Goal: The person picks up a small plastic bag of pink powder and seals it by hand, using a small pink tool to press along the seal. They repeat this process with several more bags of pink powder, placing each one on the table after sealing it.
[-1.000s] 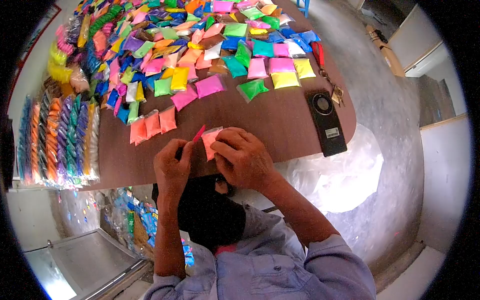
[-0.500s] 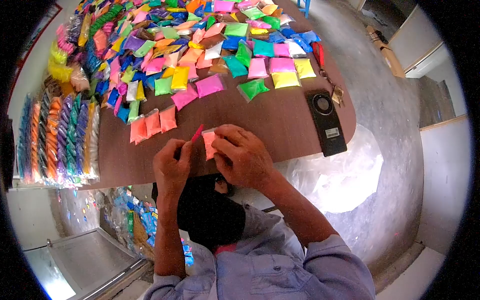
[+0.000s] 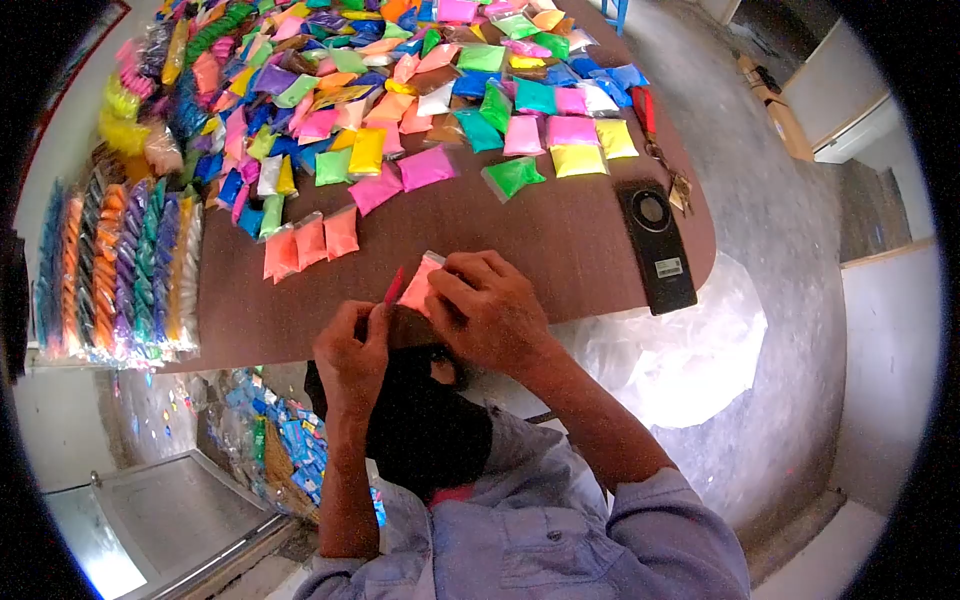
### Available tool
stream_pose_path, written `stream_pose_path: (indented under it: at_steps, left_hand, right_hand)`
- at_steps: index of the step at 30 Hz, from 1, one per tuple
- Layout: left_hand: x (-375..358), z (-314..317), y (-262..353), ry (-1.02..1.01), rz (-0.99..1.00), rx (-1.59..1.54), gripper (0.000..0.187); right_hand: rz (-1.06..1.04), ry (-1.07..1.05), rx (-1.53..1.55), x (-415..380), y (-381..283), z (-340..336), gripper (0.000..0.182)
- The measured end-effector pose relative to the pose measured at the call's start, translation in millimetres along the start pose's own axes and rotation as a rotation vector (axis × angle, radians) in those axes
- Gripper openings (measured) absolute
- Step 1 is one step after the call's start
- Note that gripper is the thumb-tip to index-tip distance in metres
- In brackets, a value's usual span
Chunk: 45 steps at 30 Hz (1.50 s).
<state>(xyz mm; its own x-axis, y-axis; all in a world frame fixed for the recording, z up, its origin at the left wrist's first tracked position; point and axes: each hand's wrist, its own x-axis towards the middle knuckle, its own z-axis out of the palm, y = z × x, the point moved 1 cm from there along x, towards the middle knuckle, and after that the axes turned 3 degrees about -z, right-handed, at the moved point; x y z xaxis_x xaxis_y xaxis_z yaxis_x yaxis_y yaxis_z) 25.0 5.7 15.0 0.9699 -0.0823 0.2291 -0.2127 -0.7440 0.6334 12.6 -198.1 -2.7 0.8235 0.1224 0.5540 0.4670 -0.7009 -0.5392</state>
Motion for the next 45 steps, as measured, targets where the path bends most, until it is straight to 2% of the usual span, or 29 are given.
stream_pose_path:
  at_steps: [3, 6, 7, 9, 12, 15, 18, 21, 26, 29, 33, 35, 39, 45]
  left_hand:
    - [-2.3, -10.2, 14.4, -0.038, -0.081, -0.105, 0.015]
    - [-11.9, -6.6, 30.6, -0.060, -0.071, -0.228, 0.014]
    - [-12.8, -3.6, 26.3, -0.058, -0.073, -0.228, 0.014]
    - [-14.4, 7.0, 13.2, 0.011, 0.046, -0.095, 0.013]
    - [-10.9, 3.7, -1.2, 0.064, 0.058, 0.052, 0.012]
    - [-6.9, -3.9, -12.5, 0.069, -0.022, 0.013, 0.012]
    - [-9.1, -12.0, 3.9, 0.055, -0.060, -0.107, 0.012]
    - [-17.9, -2.0, 21.6, 0.013, -0.004, -0.223, 0.011]
    - [-20.3, 8.2, 2.0, 0.032, 0.038, -0.046, 0.012]
    - [-17.7, -3.9, -9.7, 0.070, -0.001, 0.024, 0.013]
    - [-19.6, -7.6, -14.3, 0.100, -0.088, -0.088, 0.012]
    - [-21.0, -7.5, -11.1, 0.093, -0.125, -0.149, 0.014]
    - [-24.5, -9.3, -11.4, 0.099, -0.167, -0.208, 0.017]
    - [-28.3, -15.5, -9.8, 0.117, -0.199, -0.252, 0.018]
  right_hand:
    - [-0.008, 0.009, -0.023, -2.6, 1.8, 0.1, 0.018]
    - [0.007, 0.027, -0.027, -2.3, 2.0, 2.8, 0.018]
    - [0.007, 0.031, -0.036, -1.6, 1.4, 2.0, 0.017]
    - [0.007, 0.035, -0.050, -1.2, 1.9, 0.6, 0.017]
    - [0.005, 0.029, -0.047, -3.1, 4.0, 1.2, 0.016]
    - [0.013, 0.040, -0.035, -2.3, 2.9, 4.1, 0.015]
    - [0.026, 0.033, -0.044, -2.6, 2.9, 2.5, 0.015]
    - [0.014, 0.034, -0.058, -1.5, 3.2, 2.8, 0.015]
    - [0.020, 0.046, -0.037, -2.1, 3.0, 0.5, 0.016]
    - [0.025, 0.055, -0.028, -2.2, 2.4, 2.6, 0.016]
    - [0.075, -0.019, -0.023, -0.5, -1.5, -3.2, 0.020]
    - [-0.037, 0.016, -0.057, 2.6, -3.4, -6.7, 0.026]
    - [-0.035, -0.049, -0.043, 1.0, -1.4, -5.3, 0.031]
    - [-0.014, 0.083, 0.004, -10.7, 3.2, 0.8, 0.025]
